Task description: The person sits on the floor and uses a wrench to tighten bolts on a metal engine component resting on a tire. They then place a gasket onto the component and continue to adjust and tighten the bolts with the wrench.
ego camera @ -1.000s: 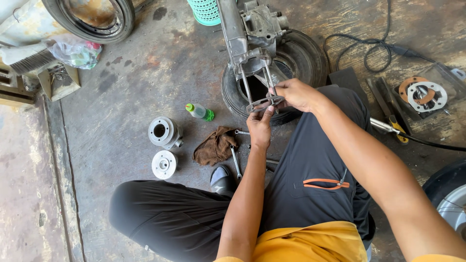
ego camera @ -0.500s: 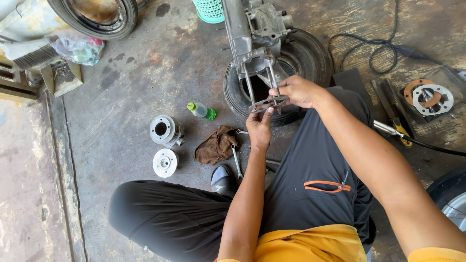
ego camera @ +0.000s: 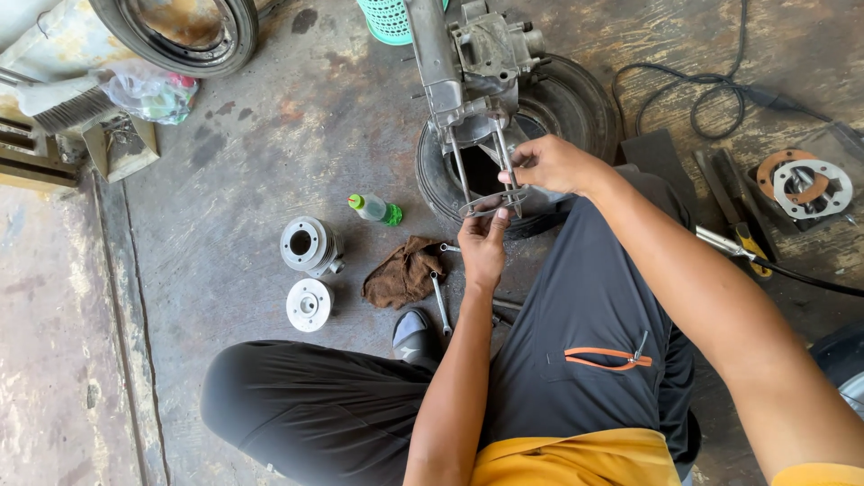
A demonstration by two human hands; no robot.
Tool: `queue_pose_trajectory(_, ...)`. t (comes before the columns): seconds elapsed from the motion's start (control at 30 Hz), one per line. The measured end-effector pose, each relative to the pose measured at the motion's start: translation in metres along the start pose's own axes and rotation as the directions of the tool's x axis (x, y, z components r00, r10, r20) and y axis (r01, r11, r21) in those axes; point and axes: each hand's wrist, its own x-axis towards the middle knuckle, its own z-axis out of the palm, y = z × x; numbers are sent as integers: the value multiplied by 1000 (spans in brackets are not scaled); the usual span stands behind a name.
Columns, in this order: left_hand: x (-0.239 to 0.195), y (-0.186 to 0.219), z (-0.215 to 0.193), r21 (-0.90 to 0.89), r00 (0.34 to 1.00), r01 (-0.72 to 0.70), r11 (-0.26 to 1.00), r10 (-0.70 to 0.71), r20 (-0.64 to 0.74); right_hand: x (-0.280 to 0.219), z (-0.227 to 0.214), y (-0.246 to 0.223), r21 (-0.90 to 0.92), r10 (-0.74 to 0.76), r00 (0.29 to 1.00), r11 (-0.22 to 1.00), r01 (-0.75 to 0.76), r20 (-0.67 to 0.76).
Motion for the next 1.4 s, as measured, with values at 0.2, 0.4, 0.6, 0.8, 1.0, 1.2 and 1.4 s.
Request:
queue_pose_trajectory(0.2,1,4,2,-1,1000,7,1000,-7,9,4,1,-2,-70,25,1000,997,-24,16)
queue_pose_trajectory(0.4,2,-2,2,-26,1000,2,1000,-2,3,10,1,-4,-173,45,992,985,-24,120)
queue_pose_trajectory(0.6,8,-26,-3,-25,999,-32,999,31,-24,18,4,-1,-167,-11,975,985,49,222)
queue_pose_trajectory(0.8,6,-19,0,15,996,-85,996,85,-5,17,2,-4,-90,-93,957,988,122,276)
queue_pose_trajectory(1.0,7,-24,3,2,994,-108,994,108,-7,13,0,-8,-39,-125,958,989,140,259)
queue_pose_trajectory(1.2,8,-27,2,-22,994,-111,994,110,-26,15,1,-11,-40,-123,955,990,139,270)
queue_pose_trajectory(1.4,6,-25,4,-58,994,-100,993,98,-45,5,-5,-15,-77,-87,962,991,111,260)
